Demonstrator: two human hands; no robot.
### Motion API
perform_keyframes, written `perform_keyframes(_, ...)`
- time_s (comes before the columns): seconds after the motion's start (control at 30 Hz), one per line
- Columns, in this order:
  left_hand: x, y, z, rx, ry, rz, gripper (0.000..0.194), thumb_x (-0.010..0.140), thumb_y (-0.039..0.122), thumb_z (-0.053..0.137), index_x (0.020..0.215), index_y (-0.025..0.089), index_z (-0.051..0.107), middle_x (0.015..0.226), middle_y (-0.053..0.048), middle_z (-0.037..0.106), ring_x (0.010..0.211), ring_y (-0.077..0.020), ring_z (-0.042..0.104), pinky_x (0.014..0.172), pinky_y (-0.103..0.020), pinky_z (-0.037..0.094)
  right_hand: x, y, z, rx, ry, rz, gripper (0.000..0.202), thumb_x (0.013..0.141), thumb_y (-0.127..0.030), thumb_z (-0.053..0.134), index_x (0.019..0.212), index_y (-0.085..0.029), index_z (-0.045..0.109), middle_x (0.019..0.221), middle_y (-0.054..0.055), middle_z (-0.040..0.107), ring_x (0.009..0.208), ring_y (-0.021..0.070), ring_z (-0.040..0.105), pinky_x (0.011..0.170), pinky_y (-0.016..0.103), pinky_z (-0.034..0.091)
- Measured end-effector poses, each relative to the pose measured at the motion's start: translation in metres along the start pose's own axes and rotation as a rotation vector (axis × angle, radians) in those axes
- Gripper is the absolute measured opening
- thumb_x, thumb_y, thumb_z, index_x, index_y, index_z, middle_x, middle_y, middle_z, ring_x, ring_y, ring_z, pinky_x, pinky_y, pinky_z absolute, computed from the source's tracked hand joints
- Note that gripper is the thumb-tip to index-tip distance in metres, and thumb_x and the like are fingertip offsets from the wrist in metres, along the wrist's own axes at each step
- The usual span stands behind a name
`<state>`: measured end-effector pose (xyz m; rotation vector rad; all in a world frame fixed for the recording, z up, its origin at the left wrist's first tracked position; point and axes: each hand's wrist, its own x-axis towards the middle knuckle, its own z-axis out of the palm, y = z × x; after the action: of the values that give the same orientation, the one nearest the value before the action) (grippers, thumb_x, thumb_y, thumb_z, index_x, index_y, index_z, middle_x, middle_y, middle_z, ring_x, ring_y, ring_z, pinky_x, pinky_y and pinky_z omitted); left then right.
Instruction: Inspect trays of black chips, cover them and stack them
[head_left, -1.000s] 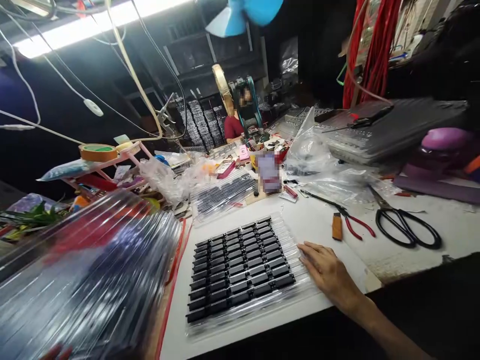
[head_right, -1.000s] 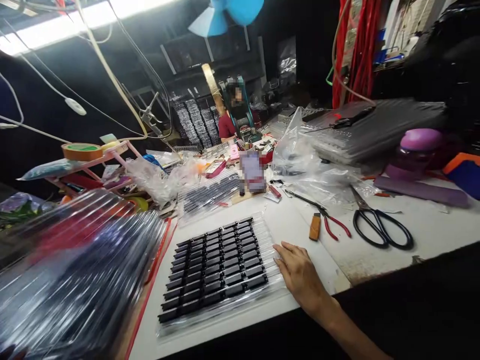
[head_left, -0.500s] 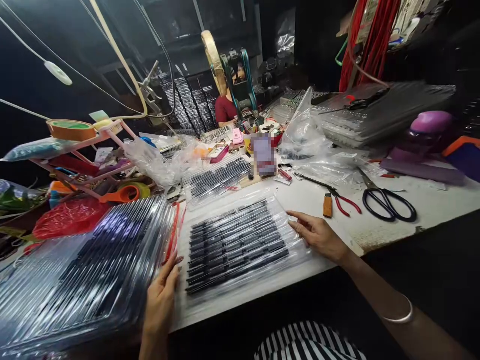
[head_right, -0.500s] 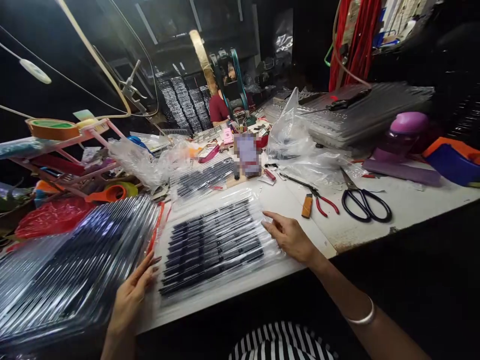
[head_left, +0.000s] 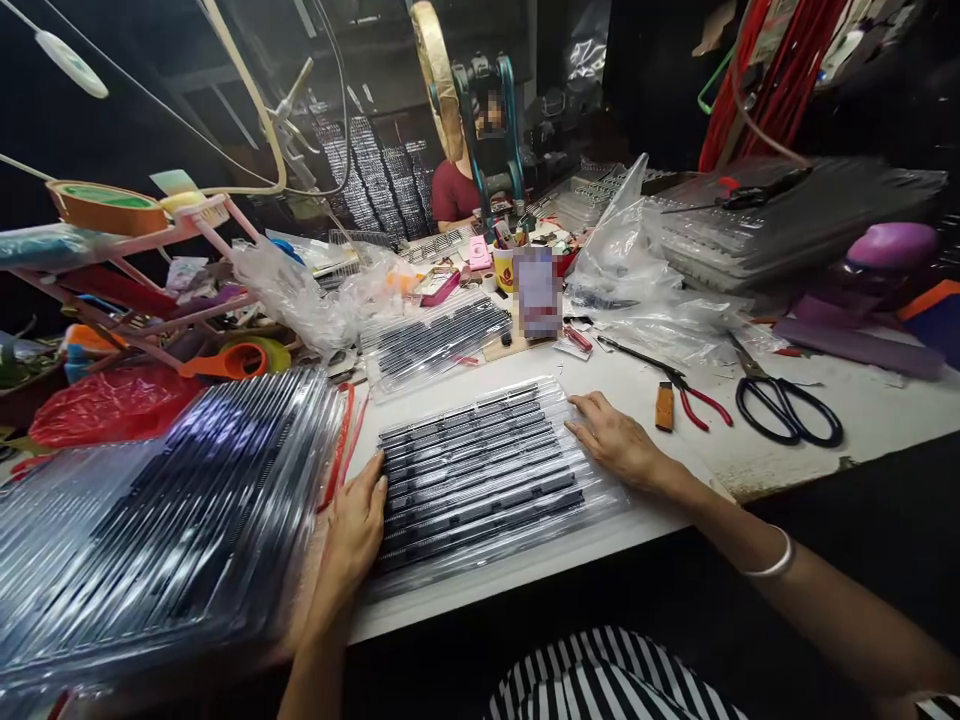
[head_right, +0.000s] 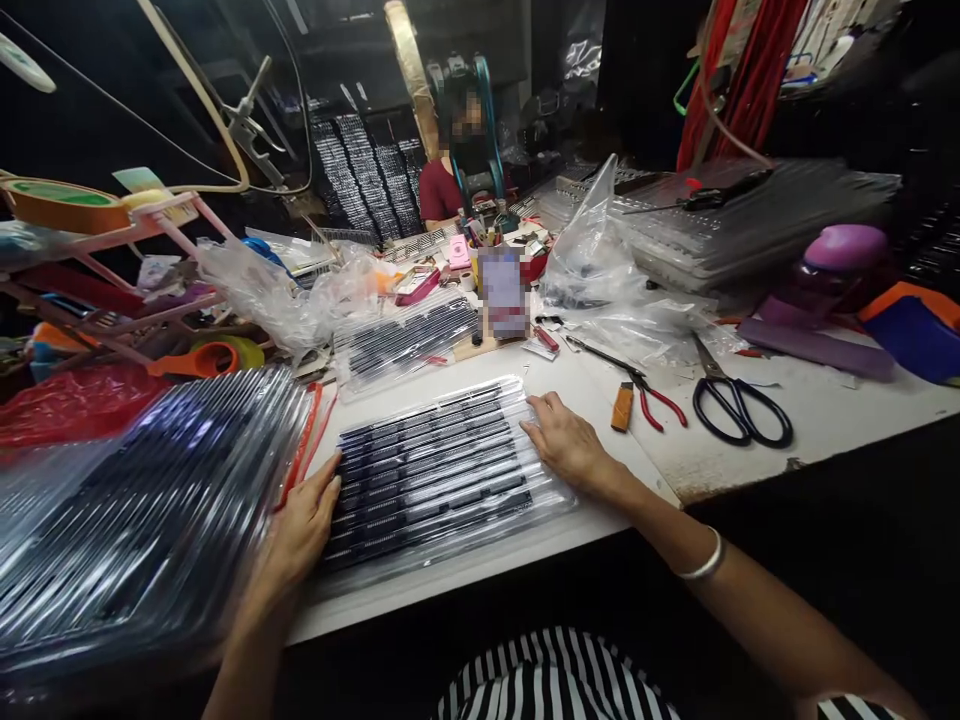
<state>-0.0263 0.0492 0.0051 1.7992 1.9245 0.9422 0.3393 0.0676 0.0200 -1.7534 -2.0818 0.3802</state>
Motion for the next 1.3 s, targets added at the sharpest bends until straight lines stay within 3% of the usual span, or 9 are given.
perform_keyframes(0.17,-0.01,0.015,0.011,0.326,-0.032,-0.059,0.06,0.085,0.046,0.045,0.137,0.016,0.042,0.145,-0.02,0.036,0.133,-0.0369,0.031,0.104,-0.064,0.014,0.0,-0.01,0.006,-0.137,-0.031,-0.055,0.046,0.095,-0.027,0.029,0.137,-0.012,0.039,0.141,0.021,0.038,0.117,0.0346,0.048,0.085,0.048,0.048)
perform_keyframes(0.33,-0.016,0.032,0.013,0.794,-0.138,0.004,0.06,0.092,0.044,0.032,0.143,0.013,0.029,0.151,-0.023,0.02,0.139,-0.034,0.018,0.106,-0.057,0.017,0.009,-0.008,0.012,-0.196,-0.182,-0.228,0.048,0.095,-0.031,0.033,0.14,-0.016,0.039,0.152,0.015,0.023,0.138,0.0374,0.019,0.106,0.054,0.026)
perform_keyframes(0.47,-0.008,0.024,0.01,0.593,-0.255,0.054,0.063,0.092,0.045,0.03,0.145,0.012,0.022,0.154,-0.023,0.002,0.139,-0.033,0.018,0.107,-0.051,0.023,0.017,-0.006,0.014,-0.179,-0.288,-0.286,0.068,0.089,-0.06,0.036,0.147,-0.029,0.021,0.156,0.009,0.0,0.137,0.0444,0.001,0.105,0.06,0.023)
perform_keyframes(0.57,-0.004,0.013,0.005,0.329,-0.252,0.089,0.064,0.091,0.047,0.029,0.144,0.012,0.026,0.155,-0.016,-0.004,0.141,-0.0287,0.008,0.111,-0.047,0.019,0.016,-0.008,0.014,-0.164,-0.319,-0.27,0.069,0.088,-0.063,0.032,0.148,-0.03,0.018,0.155,0.009,-0.005,0.137,0.0443,-0.004,0.106,0.061,0.018)
perform_keyframes(0.67,-0.006,0.006,-0.005,0.103,-0.269,0.085,0.059,0.091,0.046,0.032,0.141,0.016,0.035,0.156,-0.009,0.004,0.141,-0.0234,0.009,0.112,-0.043,0.016,0.013,-0.006,0.015,-0.109,-0.25,-0.275,0.062,0.091,-0.056,0.036,0.146,-0.029,0.027,0.155,0.008,0.003,0.138,0.0424,-0.001,0.106,0.061,0.017)
perform_keyframes(0.8,-0.025,0.003,-0.018,0.075,-0.196,0.058,0.052,0.091,0.039,0.036,0.137,0.016,0.042,0.147,-0.01,0.035,0.136,-0.0217,0.029,0.111,-0.041,0.023,0.008,0.008,0.016,0.015,-0.152,-0.325,0.049,0.095,-0.042,0.033,0.14,-0.026,0.04,0.153,0.008,0.021,0.139,0.0334,0.015,0.107,0.056,0.025)
perform_keyframes(1.03,-0.11,-0.005,-0.034,0.29,-0.281,0.292,0.055,0.091,0.012,0.027,0.143,0.031,0.029,0.142,0.0,0.045,0.133,-0.0182,0.034,0.109,-0.044,0.03,-0.019,0.04,-0.005,0.083,-0.103,-0.425,0.046,0.092,-0.02,0.032,0.134,-0.013,0.048,0.142,0.015,0.042,0.131,0.0227,0.04,0.105,0.042,0.038)
perform_keyframes(1.2,-0.147,-0.011,-0.027,0.461,-0.106,0.432,0.067,0.086,0.004,0.028,0.148,0.026,0.014,0.142,-0.008,0.044,0.135,-0.0212,0.033,0.109,-0.045,0.025,-0.069,0.052,-0.042,0.037,-0.334,-0.539,0.066,0.084,-0.01,0.041,0.146,-0.027,0.026,0.151,0.003,0.026,0.134,0.0218,0.032,0.105,0.038,0.038)
perform_keyframes(1.3,-0.146,-0.017,-0.017,0.484,0.044,0.497,0.062,0.09,0.011,0.034,0.147,0.023,0.016,0.134,-0.012,0.053,0.129,-0.0228,0.042,0.105,-0.043,0.03,-0.093,0.058,-0.038,-0.066,-0.325,-0.613,0.078,0.08,-0.008,0.046,0.148,-0.028,0.015,0.153,0.003,0.02,0.137,0.0232,0.026,0.107,0.041,0.036)
